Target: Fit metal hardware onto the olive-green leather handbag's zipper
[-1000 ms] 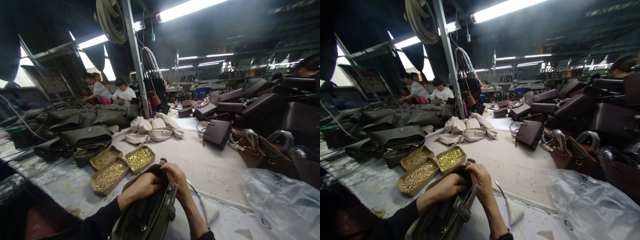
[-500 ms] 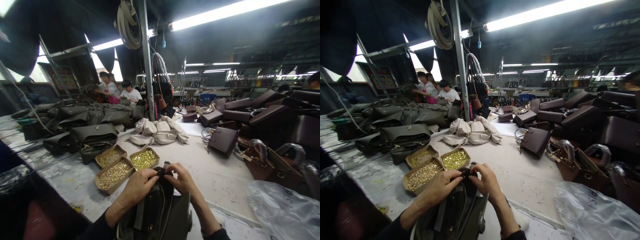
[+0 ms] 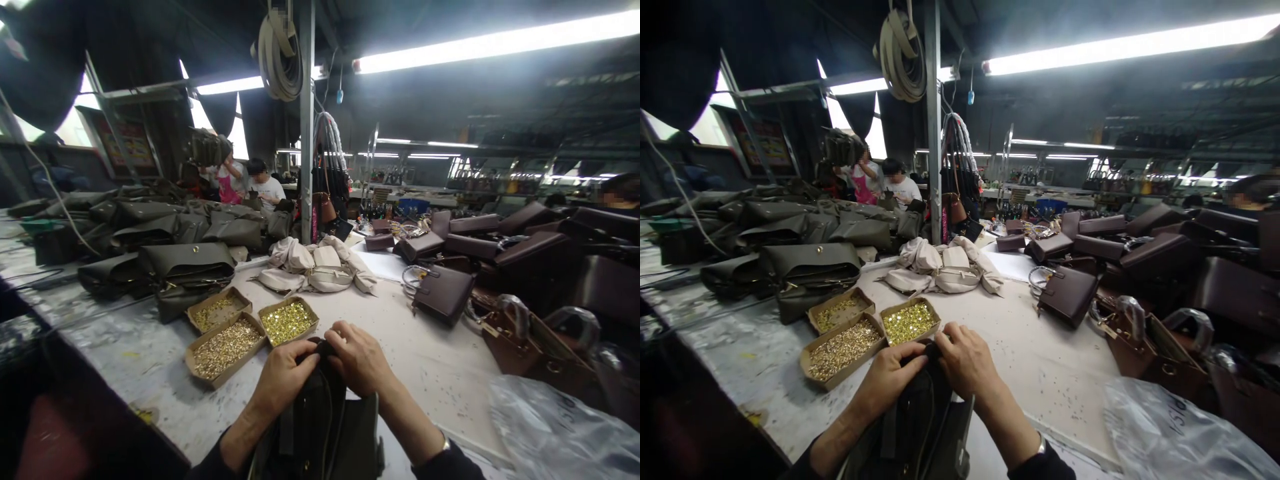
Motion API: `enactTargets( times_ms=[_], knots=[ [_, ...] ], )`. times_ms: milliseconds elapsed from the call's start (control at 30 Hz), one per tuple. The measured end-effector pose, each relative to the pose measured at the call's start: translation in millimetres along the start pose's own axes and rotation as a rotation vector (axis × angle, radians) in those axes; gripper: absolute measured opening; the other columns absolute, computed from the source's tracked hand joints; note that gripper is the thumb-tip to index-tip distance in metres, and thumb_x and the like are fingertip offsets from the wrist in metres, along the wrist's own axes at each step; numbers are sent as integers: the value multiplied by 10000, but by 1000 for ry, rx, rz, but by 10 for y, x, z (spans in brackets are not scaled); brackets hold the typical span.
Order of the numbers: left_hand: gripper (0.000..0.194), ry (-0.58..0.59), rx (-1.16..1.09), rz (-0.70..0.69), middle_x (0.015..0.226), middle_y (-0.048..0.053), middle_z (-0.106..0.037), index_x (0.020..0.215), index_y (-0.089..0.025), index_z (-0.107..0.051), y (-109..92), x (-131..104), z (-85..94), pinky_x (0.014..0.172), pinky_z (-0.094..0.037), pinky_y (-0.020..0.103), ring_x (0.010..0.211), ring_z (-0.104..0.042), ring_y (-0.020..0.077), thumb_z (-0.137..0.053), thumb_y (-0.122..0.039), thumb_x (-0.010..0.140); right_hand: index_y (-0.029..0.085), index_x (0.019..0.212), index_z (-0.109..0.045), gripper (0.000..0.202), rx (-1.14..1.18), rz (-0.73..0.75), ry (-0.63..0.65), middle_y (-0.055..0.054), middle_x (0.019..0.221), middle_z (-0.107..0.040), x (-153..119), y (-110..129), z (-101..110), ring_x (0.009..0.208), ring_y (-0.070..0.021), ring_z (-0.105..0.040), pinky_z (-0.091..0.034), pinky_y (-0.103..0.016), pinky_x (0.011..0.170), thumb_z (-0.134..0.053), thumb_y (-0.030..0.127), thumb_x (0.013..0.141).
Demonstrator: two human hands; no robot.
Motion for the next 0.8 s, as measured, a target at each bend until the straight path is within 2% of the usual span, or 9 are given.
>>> enactTargets(
  times_ms=[67,133,200,267,433,500,667,800],
  knots=[
    [174,-20,-41,-18,911,11,-777,885,-217,-783,-12,-4,-18,846,-503,279,898,-706,204,-620,-271,861,226,1031,-616,157,-28,62,-54,-52,1070,-692,-7,1,-49,909,-237,-644,-478,-329,747,-684,200,892],
    [166,-26,-63,-55,869,19,-756,834,-202,-771,-22,-19,-36,823,-504,278,868,-689,198,-623,-272,862,213,972,-638,54,-41,71,-98,-51,936,-705,-19,1,-130,832,-226,-646,-475,-327,708,-611,179,941],
    [169,-23,-74,-83,855,21,-740,808,-196,-755,-23,-42,-42,814,-504,276,858,-677,193,-619,-273,873,205,965,-665,134,-24,55,-138,-62,879,-715,-38,-4,-224,774,-211,-658,-474,-315,669,-535,178,984],
    [175,-20,-82,-75,888,25,-745,843,-193,-751,-10,-64,-30,835,-504,279,881,-678,194,-606,-279,890,209,1039,-687,197,42,18,-172,-81,945,-742,-63,-19,-316,798,-203,-685,-494,-296,673,-493,205,1012],
    [217,-9,-33,-4,914,41,-755,901,-182,-744,41,-64,5,836,-499,297,889,-679,212,-585,-330,908,249,1239,-655,298,420,-116,-290,-78,1170,-731,-120,-57,-498,996,-194,-717,-564,-271,835,-457,231,1018],
    [216,-14,5,7,895,34,-752,895,-188,-739,55,-50,-17,814,-493,299,869,-676,212,-578,-332,912,242,1191,-671,286,549,-176,-346,-73,1131,-730,-125,-30,-542,995,-190,-717,-569,-271,855,-437,245,1026],
    [184,-62,73,33,882,34,-759,836,-202,-739,112,-43,-161,797,-482,312,860,-685,223,-578,-282,878,240,1013,-686,257,751,-298,-452,-52,939,-718,-110,103,-667,830,-182,-717,-576,-252,744,-439,306,1039],
    [165,-89,113,10,830,60,-750,776,-206,-732,337,11,-302,754,-490,322,810,-684,232,-575,-233,819,263,988,-708,214,826,-219,-549,-34,872,-732,-131,14,-930,780,-184,-735,-600,-231,715,-512,345,1013]
  ],
)
Point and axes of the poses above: each hand's wrist, its own x-axis towards the middle knuckle, its own z-axis out of the back of the hand, y = z × x, the point moved 1 cm from there along x, towards the middle knuckle
